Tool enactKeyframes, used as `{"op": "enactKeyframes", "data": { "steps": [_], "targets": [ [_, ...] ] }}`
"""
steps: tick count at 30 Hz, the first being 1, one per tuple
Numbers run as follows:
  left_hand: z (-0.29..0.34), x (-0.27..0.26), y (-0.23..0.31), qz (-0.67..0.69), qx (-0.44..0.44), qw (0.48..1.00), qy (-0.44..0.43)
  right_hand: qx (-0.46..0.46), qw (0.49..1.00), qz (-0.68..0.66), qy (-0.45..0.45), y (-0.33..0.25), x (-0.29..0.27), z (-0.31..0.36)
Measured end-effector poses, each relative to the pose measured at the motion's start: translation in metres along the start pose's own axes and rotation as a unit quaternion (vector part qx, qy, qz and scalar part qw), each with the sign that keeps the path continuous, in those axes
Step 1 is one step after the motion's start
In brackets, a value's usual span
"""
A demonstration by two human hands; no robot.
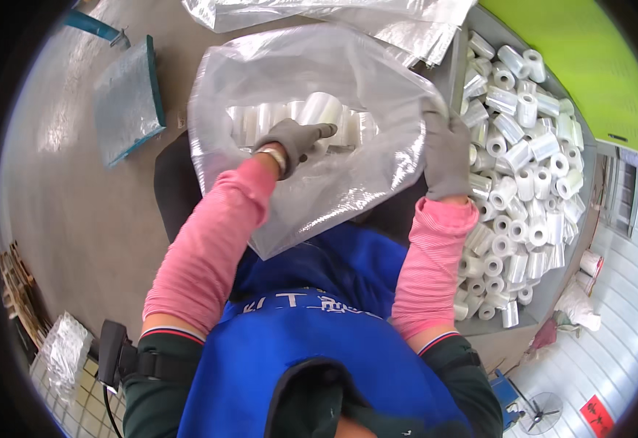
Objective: Packing small rolls of clear plastic film into a large plastic bag.
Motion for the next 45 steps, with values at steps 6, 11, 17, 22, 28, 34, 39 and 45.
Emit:
{"op": "enactKeyframes", "data": {
  "steps": [6, 11, 17, 22, 28, 34, 39, 45],
  "targets": [
    [-0.050, -0.001, -0.008, -0.145, -0.007, 0.967, 0.211, 0.003, 0.907, -0.421, 0.017, 0.024, -0.015, -0.010],
    [-0.055, -0.006, -0.009, -0.167, 0.011, 0.958, 0.232, 0.010, 0.907, -0.419, -0.040, 0.020, -0.006, -0.008],
    [-0.059, 0.017, 0.028, -0.441, 0.099, 0.848, 0.276, 0.047, 0.905, -0.420, -0.044, 0.016, -0.005, -0.005],
    [-0.078, 0.104, 0.074, -0.432, 0.296, 0.846, 0.095, 0.031, 0.909, -0.409, -0.070, 0.025, -0.004, -0.006],
    [-0.132, 0.167, 0.078, 0.014, 0.421, 0.902, -0.096, 0.041, 0.893, -0.442, -0.074, 0.025, 0.001, -0.005],
    [-0.060, 0.133, 0.135, 0.178, 0.365, 0.883, -0.235, 0.040, 0.878, -0.472, -0.070, 0.023, 0.000, -0.007],
    [-0.100, 0.124, 0.096, -0.303, 0.376, 0.873, 0.061, -0.131, 0.955, -0.260, -0.051, 0.010, -0.012, 0.000],
    [-0.098, 0.109, 0.067, -0.419, 0.322, 0.846, 0.072, -0.134, 0.935, -0.321, -0.072, 0.008, -0.010, -0.003]
  ]
}}
Point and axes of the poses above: each hand's wrist, its own z-axis away from the middle knuckle, its own x-axis out of the palm, y = z × x, the point moved 10 cm from there along -z, towards the middle knuckle, and after that the axes turned 7 degrees about y, right-handed, at the moved point
